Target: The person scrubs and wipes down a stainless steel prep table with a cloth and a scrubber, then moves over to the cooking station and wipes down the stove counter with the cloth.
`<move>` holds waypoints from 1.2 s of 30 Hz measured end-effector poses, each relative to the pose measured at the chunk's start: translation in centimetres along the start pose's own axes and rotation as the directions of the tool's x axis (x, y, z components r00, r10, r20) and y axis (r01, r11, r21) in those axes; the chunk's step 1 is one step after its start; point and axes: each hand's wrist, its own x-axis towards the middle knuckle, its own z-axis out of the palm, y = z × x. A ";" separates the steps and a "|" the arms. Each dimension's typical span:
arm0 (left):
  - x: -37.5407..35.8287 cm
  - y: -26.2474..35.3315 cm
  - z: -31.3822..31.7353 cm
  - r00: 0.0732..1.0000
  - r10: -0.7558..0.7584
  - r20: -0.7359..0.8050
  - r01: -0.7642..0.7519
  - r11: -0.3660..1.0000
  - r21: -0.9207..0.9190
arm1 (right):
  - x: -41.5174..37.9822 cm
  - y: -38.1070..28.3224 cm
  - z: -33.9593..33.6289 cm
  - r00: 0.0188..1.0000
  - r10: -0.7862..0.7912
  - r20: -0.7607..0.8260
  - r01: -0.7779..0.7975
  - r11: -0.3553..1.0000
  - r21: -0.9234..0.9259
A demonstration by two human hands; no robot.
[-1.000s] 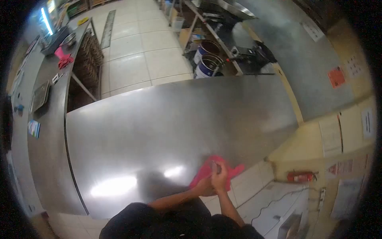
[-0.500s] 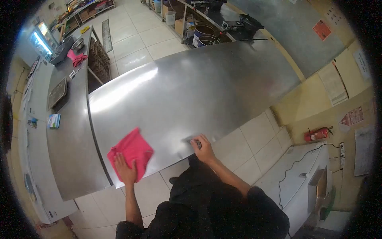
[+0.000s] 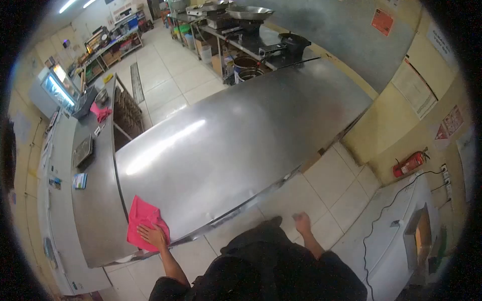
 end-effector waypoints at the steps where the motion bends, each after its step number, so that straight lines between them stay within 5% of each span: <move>1: -1.4 1.9 -0.2 0.998 -0.014 0.056 0.013 1.000 0.019 | 0.9 5.7 -0.8 0.991 0.132 0.039 -0.134 0.989 0.063; 2: -2.6 4.4 -0.8 0.993 -0.027 0.111 0.023 0.999 0.040 | 0.9 8.7 -3.2 0.970 0.243 -0.009 -0.242 0.969 0.037; 3: -4.1 7.9 -1.2 0.995 -0.025 0.094 0.021 0.999 0.041 | 1.7 17.0 -1.7 0.942 0.253 -0.219 -0.238 0.967 0.093; 4: -5.7 10.9 -1.9 0.992 0.003 0.124 -0.008 0.999 0.038 | 2.4 25.8 -1.3 0.962 -0.030 -0.272 0.007 0.996 -0.085; 5: -7.2 13.4 -2.5 0.987 0.036 0.156 -0.043 0.998 0.039 | 0.7 21.8 -6.1 0.906 0.360 -0.223 -0.303 0.919 0.252; 6: -8.7 16.8 -3.2 0.983 0.091 0.161 -0.085 0.996 -0.040 | 0.4 23.0 -8.2 0.837 0.504 -0.216 -0.437 0.851 0.291; 12: -18.2 37.7 -6.4 0.888 0.435 0.147 -0.374 0.871 -0.318 | 1.1 27.2 -14.8 0.759 0.528 -0.381 -0.514 0.845 0.148; 16: -23.8 49.4 -9.9 0.731 0.668 0.140 -0.558 0.703 -0.441 | 4.7 26.5 -14.2 0.718 0.603 -0.347 -0.534 0.798 0.281; 18: -24.2 54.6 -11.2 0.705 0.700 0.119 -0.595 0.674 -0.438 | 6.5 25.2 -13.2 0.657 0.690 -0.304 -0.556 0.716 0.423; 21: -23.5 64.0 -9.6 0.698 0.716 0.035 -0.647 0.651 -0.398 | 8.6 24.2 -14.1 0.845 0.486 -0.223 -0.419 0.861 0.289; 23: -20.4 71.2 -8.0 0.737 0.674 0.048 -0.608 0.692 -0.390 | 10.3 25.0 -14.5 0.881 0.384 -0.278 -0.338 0.920 0.199; 26: -13.7 84.9 -5.4 0.820 0.568 0.071 -0.506 0.778 -0.372 | 12.1 31.3 -15.6 0.814 0.567 -0.126 -0.501 0.795 0.344; 29: -8.0 99.5 -0.9 0.918 0.394 -0.047 -0.384 0.852 -0.354 | 14.4 34.6 -20.9 0.799 0.571 -0.187 -0.530 0.816 0.230; 30: -7.7 104.6 0.3 0.928 0.359 -0.104 -0.370 0.843 -0.391 | 16.7 32.0 -25.1 0.722 0.682 -0.121 -0.637 0.722 0.271; 32: -9.0 113.1 0.8 0.860 0.447 -0.246 -0.510 0.770 -0.384 | 22.4 31.3 -29.5 0.743 0.619 -0.253 -0.516 0.771 0.372; 33: -10.4 115.4 -4.6 0.805 0.589 -0.072 -0.527 0.653 -0.544 | 23.3 31.0 -31.0 0.735 0.576 -0.357 -0.391 0.791 0.471; 34: -12.8 118.7 -5.1 0.790 0.599 -0.131 -0.574 0.647 -0.501 | 25.8 28.5 -33.5 0.621 0.725 -0.298 -0.592 0.683 0.427; 36: -18.5 124.1 -4.1 0.716 0.655 -0.242 -0.664 0.531 -0.526 | 30.4 26.3 -34.8 0.628 0.721 -0.295 -0.584 0.686 0.434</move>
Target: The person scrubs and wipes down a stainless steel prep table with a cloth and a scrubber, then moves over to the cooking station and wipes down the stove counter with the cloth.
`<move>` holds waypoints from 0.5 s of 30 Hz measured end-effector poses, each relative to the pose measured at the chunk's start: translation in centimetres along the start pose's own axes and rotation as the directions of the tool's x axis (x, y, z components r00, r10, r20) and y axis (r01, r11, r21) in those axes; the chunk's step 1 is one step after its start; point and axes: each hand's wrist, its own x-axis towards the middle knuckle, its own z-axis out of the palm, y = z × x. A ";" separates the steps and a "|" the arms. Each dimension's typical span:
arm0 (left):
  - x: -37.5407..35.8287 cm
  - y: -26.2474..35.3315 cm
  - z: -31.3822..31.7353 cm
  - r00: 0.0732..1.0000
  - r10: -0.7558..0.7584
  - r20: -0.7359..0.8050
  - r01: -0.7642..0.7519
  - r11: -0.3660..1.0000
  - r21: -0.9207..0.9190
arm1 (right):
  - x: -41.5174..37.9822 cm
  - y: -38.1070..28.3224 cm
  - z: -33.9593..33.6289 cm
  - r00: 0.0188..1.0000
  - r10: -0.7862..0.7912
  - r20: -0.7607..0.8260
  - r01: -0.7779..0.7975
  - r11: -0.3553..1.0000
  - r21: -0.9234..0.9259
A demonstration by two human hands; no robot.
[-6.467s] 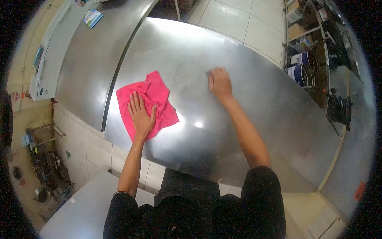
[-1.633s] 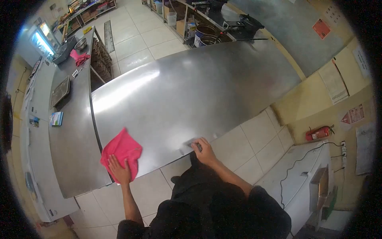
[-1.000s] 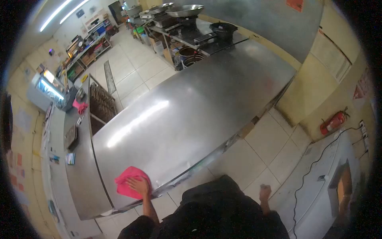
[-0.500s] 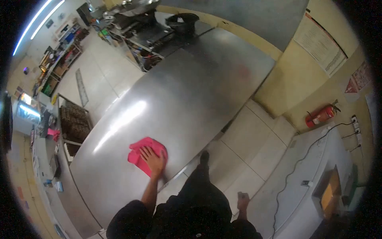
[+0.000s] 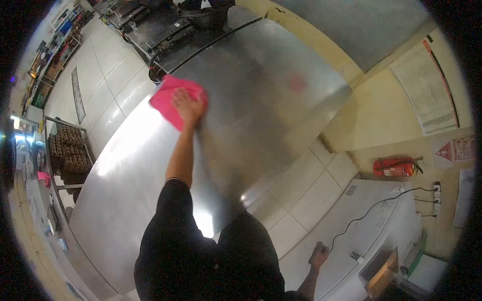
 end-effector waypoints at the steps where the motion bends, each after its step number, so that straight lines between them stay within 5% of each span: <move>1: -1.0 4.0 -0.7 0.990 0.063 0.123 -0.061 0.998 -0.024 | 1.1 -1.6 0.4 0.999 -0.032 -0.015 0.033 0.999 0.023; 5: -12.1 15.6 -5.2 0.869 0.426 0.253 -0.360 0.894 -0.268 | 3.4 -2.8 4.4 0.966 -0.241 0.092 0.239 0.971 0.034; 7: -19.7 19.2 -9.0 0.786 0.541 0.299 -0.402 0.815 -0.418 | 3.9 -3.9 5.4 0.897 -0.363 0.251 0.400 0.909 -0.114; 11: -31.5 20.6 -14.3 0.679 0.658 0.326 -0.431 0.717 -0.548 | 4.1 -3.1 5.8 0.908 -0.260 0.329 0.307 0.946 -0.101; 13: -35.1 19.5 -16.1 0.545 0.791 0.279 -0.609 0.602 -0.517 | 4.9 -0.9 4.9 0.893 -0.260 0.369 0.304 0.951 -0.065; 15: -38.0 17.1 -19.4 0.524 0.725 0.448 -0.345 0.661 -0.666 | 5.9 2.2 3.4 0.869 -0.322 0.375 0.373 0.925 -0.071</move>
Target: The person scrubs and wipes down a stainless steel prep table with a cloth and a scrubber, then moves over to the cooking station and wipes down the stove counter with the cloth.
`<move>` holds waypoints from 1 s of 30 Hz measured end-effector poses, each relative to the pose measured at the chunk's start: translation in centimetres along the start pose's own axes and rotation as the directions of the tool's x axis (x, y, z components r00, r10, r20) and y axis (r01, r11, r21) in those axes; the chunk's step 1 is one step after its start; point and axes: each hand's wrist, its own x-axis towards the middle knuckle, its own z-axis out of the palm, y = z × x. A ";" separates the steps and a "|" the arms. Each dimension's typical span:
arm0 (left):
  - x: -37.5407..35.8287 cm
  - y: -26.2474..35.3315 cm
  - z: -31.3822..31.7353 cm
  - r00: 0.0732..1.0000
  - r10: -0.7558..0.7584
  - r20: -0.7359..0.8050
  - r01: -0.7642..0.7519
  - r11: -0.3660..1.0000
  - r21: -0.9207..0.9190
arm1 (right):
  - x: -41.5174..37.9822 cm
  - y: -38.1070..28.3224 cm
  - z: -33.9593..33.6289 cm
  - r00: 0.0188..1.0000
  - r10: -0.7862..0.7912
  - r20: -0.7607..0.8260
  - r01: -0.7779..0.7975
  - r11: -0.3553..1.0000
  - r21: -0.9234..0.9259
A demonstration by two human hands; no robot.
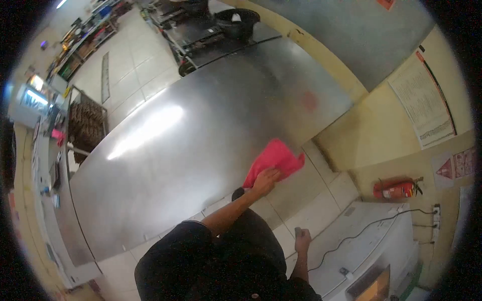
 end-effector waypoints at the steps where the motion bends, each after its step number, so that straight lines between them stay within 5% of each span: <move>1: -2.6 -1.4 5.1 0.985 -0.150 -0.082 0.117 0.941 -0.317 | -0.4 2.2 -0.6 0.999 -0.041 -0.010 0.040 0.998 -0.037; 2: -5.0 -2.6 10.5 0.945 -0.305 -0.120 0.171 0.771 -0.614 | -1.1 4.3 -1.2 0.997 -0.079 -0.003 0.078 0.996 -0.037; 4: -12.9 -1.8 10.4 0.988 -0.148 -0.053 0.129 0.953 -0.275 | -1.9 7.9 -2.6 0.985 -0.174 0.006 0.174 0.984 -0.037; 8: -30.8 0.3 9.6 0.840 -0.542 -0.026 0.513 0.809 -0.287 | -5.9 9.4 -5.2 0.994 -0.087 0.060 0.094 0.989 -0.112; 10: -41.8 -3.9 15.0 0.640 -0.763 -0.088 0.766 0.643 -0.008 | -10.9 6.5 -6.8 0.957 0.184 0.226 -0.153 0.978 -0.145; 12: -49.9 1.2 10.1 0.282 -0.940 -0.191 0.851 0.337 -0.403 | -9.3 16.7 -3.5 0.974 0.024 0.227 0.018 0.983 -0.183; 14: -59.4 2.0 10.9 0.095 -0.971 -0.218 0.790 0.207 -0.577 | -9.7 19.6 -2.1 0.975 0.008 0.221 0.076 0.928 -0.365; 15: -63.3 3.2 11.2 0.022 -0.974 -0.226 0.777 0.159 -0.610 | -13.6 13.5 -3.2 0.952 0.078 0.296 0.034 0.933 -0.357; 16: -66.9 4.5 11.0 -0.043 -0.972 -0.231 0.758 0.118 -0.641 | -12.3 15.6 -0.7 0.952 0.028 0.304 0.073 0.946 -0.316; 18: -74.2 5.8 12.8 -0.119 -0.935 -0.333 0.866 0.066 -0.495 | -8.6 22.4 4.8 0.946 -0.073 0.317 0.151 0.961 -0.231; 19: -77.5 5.2 14.7 -0.225 -0.924 -0.310 0.630 0.105 -0.770 | -6.1 25.0 8.3 0.911 -0.075 0.405 0.162 0.969 -0.185; 21: -84.8 2.8 19.9 -0.428 -0.868 -0.252 -0.097 0.322 -0.942 | -15.8 9.7 7.1 0.870 -0.060 0.490 0.217 0.938 -0.270; 22: -87.7 6.2 18.8 -0.146 -0.972 -0.182 -0.496 0.231 -0.837 | -14.6 10.2 10.4 0.840 -0.110 0.531 0.313 0.898 -0.310; 23: -90.7 7.7 17.4 0.170 -0.963 -0.209 -0.774 0.001 -0.633 | -12.6 11.8 14.0 0.807 -0.159 0.569 0.408 0.847 -0.342; 25: -96.5 6.6 21.3 -0.487 -0.872 -0.043 -0.459 0.297 -0.837 | -23.9 0.9 15.3 0.830 -0.103 0.549 0.355 0.856 -0.375; 29: -109.4 12.7 23.2 -0.435 -0.896 0.085 -0.591 0.213 -0.778 | -34.0 -4.4 26.4 0.665 -0.357 0.656 0.711 0.570 -0.411; 30: -112.2 14.5 23.1 -0.447 -0.883 0.141 -0.625 0.196 -0.755 | -38.2 -6.8 28.5 0.534 -0.396 0.747 0.812 0.485 -0.324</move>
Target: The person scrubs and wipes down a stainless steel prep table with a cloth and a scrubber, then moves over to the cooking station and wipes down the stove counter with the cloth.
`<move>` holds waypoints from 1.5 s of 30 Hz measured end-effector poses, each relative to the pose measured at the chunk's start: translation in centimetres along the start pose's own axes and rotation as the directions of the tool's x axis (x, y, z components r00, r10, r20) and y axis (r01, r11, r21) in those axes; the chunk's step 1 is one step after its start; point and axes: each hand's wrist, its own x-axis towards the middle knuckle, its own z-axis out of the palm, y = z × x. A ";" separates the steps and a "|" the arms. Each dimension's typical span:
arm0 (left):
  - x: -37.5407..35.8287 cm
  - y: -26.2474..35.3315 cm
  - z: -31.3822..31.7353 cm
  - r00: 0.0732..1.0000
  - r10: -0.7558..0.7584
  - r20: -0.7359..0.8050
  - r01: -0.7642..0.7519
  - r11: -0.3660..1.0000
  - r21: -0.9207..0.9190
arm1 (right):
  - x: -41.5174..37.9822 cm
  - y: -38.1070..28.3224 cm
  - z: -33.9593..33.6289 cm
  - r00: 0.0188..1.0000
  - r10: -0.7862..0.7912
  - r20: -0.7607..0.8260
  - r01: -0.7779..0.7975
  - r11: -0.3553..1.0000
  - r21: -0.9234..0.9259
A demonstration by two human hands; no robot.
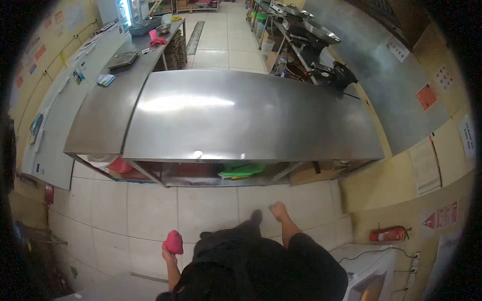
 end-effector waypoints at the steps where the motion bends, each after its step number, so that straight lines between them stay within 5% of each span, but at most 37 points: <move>1: 0.1 1.9 -2.8 1.000 -0.016 0.018 0.016 1.000 -0.001 | 0.6 -5.4 1.3 0.999 -0.039 0.034 0.038 0.998 0.051; 3: 1.8 5.5 -8.4 0.994 -0.024 0.108 0.030 0.998 -0.056 | 1.8 -16.3 4.5 0.996 -0.004 0.090 -0.017 0.972 0.235; 4: 2.8 7.0 -10.4 0.980 -0.031 0.198 0.054 0.992 -0.114 | 2.2 -21.1 6.4 0.985 -0.114 0.126 0.089 0.977 0.193; 5: 3.2 8.9 -10.9 0.998 -0.056 0.022 0.059 0.983 -0.172 | 2.5 -25.5 8.4 0.961 -0.218 0.171 0.192 0.969 0.156; 7: 5.6 12.2 -13.6 0.996 -0.086 0.006 0.085 0.980 -0.182 | 3.9 -33.2 12.5 0.863 -0.386 0.327 0.393 0.918 0.047; 13: 9.8 19.3 -18.2 0.964 -0.062 -0.259 -0.042 0.924 -0.380 | 6.2 -55.5 23.4 0.658 -0.563 0.500 0.588 0.799 0.126; 15: 11.4 26.1 -21.4 0.932 -0.063 -0.358 -0.115 0.883 -0.456 | 5.1 -67.3 29.7 0.560 -0.608 0.563 0.605 0.764 0.224; 17: 13.5 30.2 -21.3 0.846 -0.268 -0.462 -0.158 0.700 -0.696 | 6.6 -78.0 35.0 0.377 -0.653 0.657 0.705 0.663 0.253; 21: 16.6 39.1 -25.7 0.872 0.015 -0.490 -0.413 0.562 -0.717 | 2.6 -98.9 40.2 0.200 -0.676 0.709 0.704 0.603 0.376; 25: 20.6 52.1 -23.9 0.703 0.072 -0.707 -0.650 0.469 -0.599 | -2.1 -118.1 45.4 0.063 -0.708 0.703 0.723 0.518 0.457; 28: 24.9 60.9 -24.7 0.682 0.214 -0.699 -0.658 0.597 -0.459 | -5.2 -128.7 49.6 -0.050 -0.667 0.744 0.784 0.435 0.443; 31: 31.5 71.7 -26.5 0.734 0.263 -0.627 -0.584 0.715 -0.385 | -8.7 -136.7 54.8 -0.049 -0.588 0.808 0.731 0.530 0.430; 33: 36.3 78.5 -28.0 0.803 0.375 -0.463 -0.541 0.785 -0.303 | -9.6 -139.4 59.3 -0.079 -0.456 0.886 0.475 0.764 0.436; 34: 38.9 81.7 -28.3 0.812 0.393 -0.432 -0.541 0.784 -0.304 | -9.6 -139.8 62.6 -0.128 -0.535 0.835 0.461 0.714 0.527; 38: 50.0 96.0 -26.0 0.909 0.386 -0.155 -0.406 0.904 -0.132 | -11.2 -145.2 61.3 0.061 -0.509 0.859 0.467 0.775 0.426; 41: 54.2 105.3 -22.2 0.907 0.353 0.228 -0.419 0.807 0.417 | -11.7 -148.8 57.8 0.052 -0.376 0.925 0.075 0.925 0.372; 45: 64.7 115.0 -16.6 0.811 0.218 0.542 -0.518 0.697 0.495 | -6.9 -157.4 60.5 0.197 -0.525 0.828 -0.268 0.783 0.561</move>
